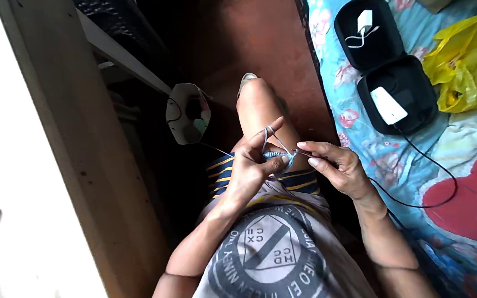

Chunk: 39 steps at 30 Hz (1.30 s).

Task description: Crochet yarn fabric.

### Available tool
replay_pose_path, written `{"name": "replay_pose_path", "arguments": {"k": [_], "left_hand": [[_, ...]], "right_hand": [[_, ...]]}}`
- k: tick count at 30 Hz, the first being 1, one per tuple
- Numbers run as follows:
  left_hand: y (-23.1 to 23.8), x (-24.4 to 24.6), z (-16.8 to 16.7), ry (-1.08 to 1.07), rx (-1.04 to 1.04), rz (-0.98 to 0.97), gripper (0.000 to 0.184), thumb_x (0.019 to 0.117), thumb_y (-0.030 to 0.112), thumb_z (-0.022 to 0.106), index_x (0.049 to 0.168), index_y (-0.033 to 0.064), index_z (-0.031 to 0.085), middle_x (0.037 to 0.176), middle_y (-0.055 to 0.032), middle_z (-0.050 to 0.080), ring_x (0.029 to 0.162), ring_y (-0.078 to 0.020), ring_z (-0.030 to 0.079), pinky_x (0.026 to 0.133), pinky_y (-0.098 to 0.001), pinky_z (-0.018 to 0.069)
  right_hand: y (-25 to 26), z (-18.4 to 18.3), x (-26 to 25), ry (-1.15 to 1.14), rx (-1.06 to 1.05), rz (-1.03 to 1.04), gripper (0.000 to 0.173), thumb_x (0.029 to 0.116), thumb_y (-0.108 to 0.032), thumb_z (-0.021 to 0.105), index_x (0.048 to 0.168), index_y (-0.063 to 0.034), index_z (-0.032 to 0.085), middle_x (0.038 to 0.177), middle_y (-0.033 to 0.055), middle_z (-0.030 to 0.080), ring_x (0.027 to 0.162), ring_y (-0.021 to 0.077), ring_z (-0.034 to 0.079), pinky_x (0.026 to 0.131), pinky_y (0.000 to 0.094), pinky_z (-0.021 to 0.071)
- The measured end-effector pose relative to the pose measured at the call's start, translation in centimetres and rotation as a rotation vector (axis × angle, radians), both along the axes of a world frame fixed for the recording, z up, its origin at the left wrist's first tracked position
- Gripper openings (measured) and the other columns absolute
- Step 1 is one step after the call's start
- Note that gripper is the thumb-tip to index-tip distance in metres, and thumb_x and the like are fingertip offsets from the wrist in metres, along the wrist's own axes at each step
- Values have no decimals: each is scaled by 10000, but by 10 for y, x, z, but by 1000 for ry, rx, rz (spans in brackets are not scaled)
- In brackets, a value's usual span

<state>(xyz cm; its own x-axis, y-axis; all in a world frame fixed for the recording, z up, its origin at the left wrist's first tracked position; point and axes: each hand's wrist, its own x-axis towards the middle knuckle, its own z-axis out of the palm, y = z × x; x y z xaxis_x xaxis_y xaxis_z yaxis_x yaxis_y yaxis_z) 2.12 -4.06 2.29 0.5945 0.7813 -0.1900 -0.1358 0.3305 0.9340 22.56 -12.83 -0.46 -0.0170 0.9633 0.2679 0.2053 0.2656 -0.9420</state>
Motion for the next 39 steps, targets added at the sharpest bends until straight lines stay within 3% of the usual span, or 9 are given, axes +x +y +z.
{"name": "replay_pose_path", "arguments": {"k": [4, 7, 11, 13, 16, 19, 22, 28, 39], "left_hand": [[-6, 3, 0, 53, 28, -25, 653, 858, -124, 666, 1472, 44, 523, 852, -25, 750, 657, -43, 664, 597, -178, 554], [-7, 2, -2, 59, -15, -34, 651, 860, -120, 665, 1473, 51, 523, 863, -30, 747, 651, -42, 659, 568, -168, 541], [0, -1, -6, -37, -140, -37, 636, 871, -109, 644, 1473, 58, 525, 835, -66, 739, 641, -60, 660, 576, -178, 544], [3, -2, -6, -52, -159, -33, 610, 879, -100, 635, 1461, 57, 541, 824, -77, 738, 623, -67, 658, 565, -184, 546], [4, -3, -5, -44, -148, -26, 588, 882, -109, 631, 1444, 46, 555, 816, -79, 734, 606, -70, 655, 531, -181, 540], [5, -4, -4, -34, -163, -22, 576, 890, -116, 624, 1438, 47, 563, 824, -80, 737, 610, -67, 657, 539, -184, 547], [6, -4, -6, -27, -163, -32, 570, 893, -120, 612, 1437, 41, 566, 818, -88, 730, 621, -74, 659, 573, -197, 559], [5, -2, -8, -20, -161, -49, 560, 884, -107, 613, 1425, 31, 575, 816, -88, 735, 614, -67, 658, 557, -190, 549], [6, -4, -11, 12, -128, -104, 525, 907, -98, 597, 1415, 33, 581, 778, -67, 716, 541, -38, 592, 470, -159, 479]], "right_hand": [[-3, -2, -11, 30, -45, -18, 294, 1007, -25, 541, 1257, 2, 692, 1123, 13, 727, 842, -49, 618, 776, 133, 531], [-5, -3, -12, 56, -39, -30, 277, 1007, -26, 538, 1230, -4, 702, 1112, 6, 729, 833, -44, 620, 767, 137, 535], [-5, -3, -2, 114, -18, 26, 260, 1012, -42, 551, 1228, -37, 697, 1131, -29, 724, 946, -32, 646, 840, 153, 546], [-4, -4, 2, 85, 1, 55, 262, 1015, -37, 543, 1229, -28, 694, 1161, -21, 728, 1021, -17, 659, 908, 169, 550], [-3, -4, 6, 8, 39, 67, 254, 1016, -24, 531, 1203, -9, 703, 1137, 18, 736, 1034, 3, 667, 931, 181, 548], [-4, -7, 11, -157, 75, 31, 266, 989, -28, 531, 1143, -7, 746, 818, 35, 644, 733, 8, 575, 678, 149, 490], [-7, -5, 15, -340, 89, 20, 320, 984, -51, 518, 1172, -83, 776, 683, 15, 531, 605, 41, 476, 560, 180, 400], [-12, 3, 17, -508, 141, -11, 381, 965, -49, 499, 1197, -151, 783, 646, 6, 467, 566, 76, 438, 517, 221, 350], [-15, 14, 15, -745, 163, -41, 433, 937, -46, 504, 1224, -213, 783, 643, 30, 492, 544, 153, 475, 479, 293, 349]]}}
